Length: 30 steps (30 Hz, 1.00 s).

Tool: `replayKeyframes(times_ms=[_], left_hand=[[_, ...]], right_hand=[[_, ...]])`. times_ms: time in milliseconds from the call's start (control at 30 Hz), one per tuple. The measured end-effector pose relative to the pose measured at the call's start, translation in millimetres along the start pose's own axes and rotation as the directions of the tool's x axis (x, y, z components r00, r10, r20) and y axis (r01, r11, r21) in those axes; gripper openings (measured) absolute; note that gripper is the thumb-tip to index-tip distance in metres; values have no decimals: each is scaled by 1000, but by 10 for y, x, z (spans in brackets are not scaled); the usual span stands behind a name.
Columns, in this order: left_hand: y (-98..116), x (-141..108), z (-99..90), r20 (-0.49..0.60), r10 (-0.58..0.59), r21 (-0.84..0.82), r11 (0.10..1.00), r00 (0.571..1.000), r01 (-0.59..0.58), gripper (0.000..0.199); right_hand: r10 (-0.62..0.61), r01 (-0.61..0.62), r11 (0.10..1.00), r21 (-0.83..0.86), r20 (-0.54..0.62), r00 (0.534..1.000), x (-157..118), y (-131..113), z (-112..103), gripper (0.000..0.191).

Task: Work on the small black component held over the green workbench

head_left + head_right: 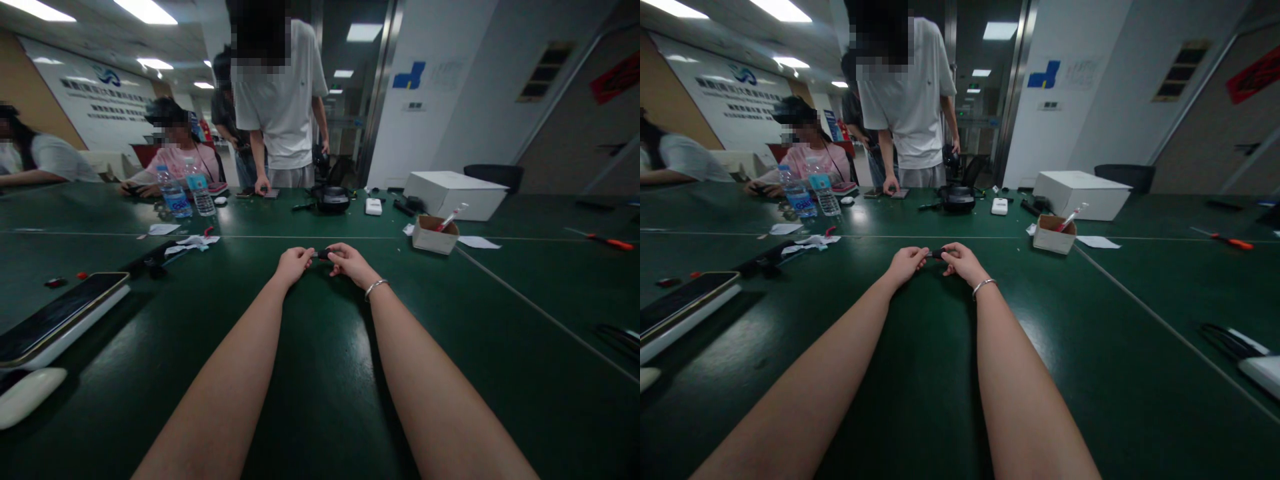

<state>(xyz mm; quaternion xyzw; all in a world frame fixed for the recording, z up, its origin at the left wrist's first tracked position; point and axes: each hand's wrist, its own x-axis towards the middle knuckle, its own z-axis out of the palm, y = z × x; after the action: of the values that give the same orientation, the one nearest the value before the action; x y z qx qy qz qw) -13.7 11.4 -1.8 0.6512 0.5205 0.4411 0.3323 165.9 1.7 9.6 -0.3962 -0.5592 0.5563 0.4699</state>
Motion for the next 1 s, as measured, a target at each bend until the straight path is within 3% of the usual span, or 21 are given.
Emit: replayKeyframes(times_ms=[167,433,633,767,833,1000], left_hand=[[3,-17,1,-7,16,4,1000,1000,-16,35],[41,-24,40,-18,-2,-200,980,1000,-1,19],[81,-53,19,-42,68,-258,963,997,-76,20],[96,-51,45,-44,-11,-344,939,999,-5,18],[97,-45,64,-38,-51,-335,942,998,35,17],[97,-38,74,-59,1,-278,960,998,-18,18]], right_hand=[[-1,1,1000,12,-1,1000,-1,2,1,14],[29,-30,1000,-7,-38,999,8,-3,11,8],[30,-30,999,-19,-40,999,6,-2,4,9],[36,-37,999,-23,-43,998,12,-3,9,6],[38,-39,999,-25,-38,999,13,-4,12,5],[43,-44,999,-24,-36,998,6,-14,19,3]])
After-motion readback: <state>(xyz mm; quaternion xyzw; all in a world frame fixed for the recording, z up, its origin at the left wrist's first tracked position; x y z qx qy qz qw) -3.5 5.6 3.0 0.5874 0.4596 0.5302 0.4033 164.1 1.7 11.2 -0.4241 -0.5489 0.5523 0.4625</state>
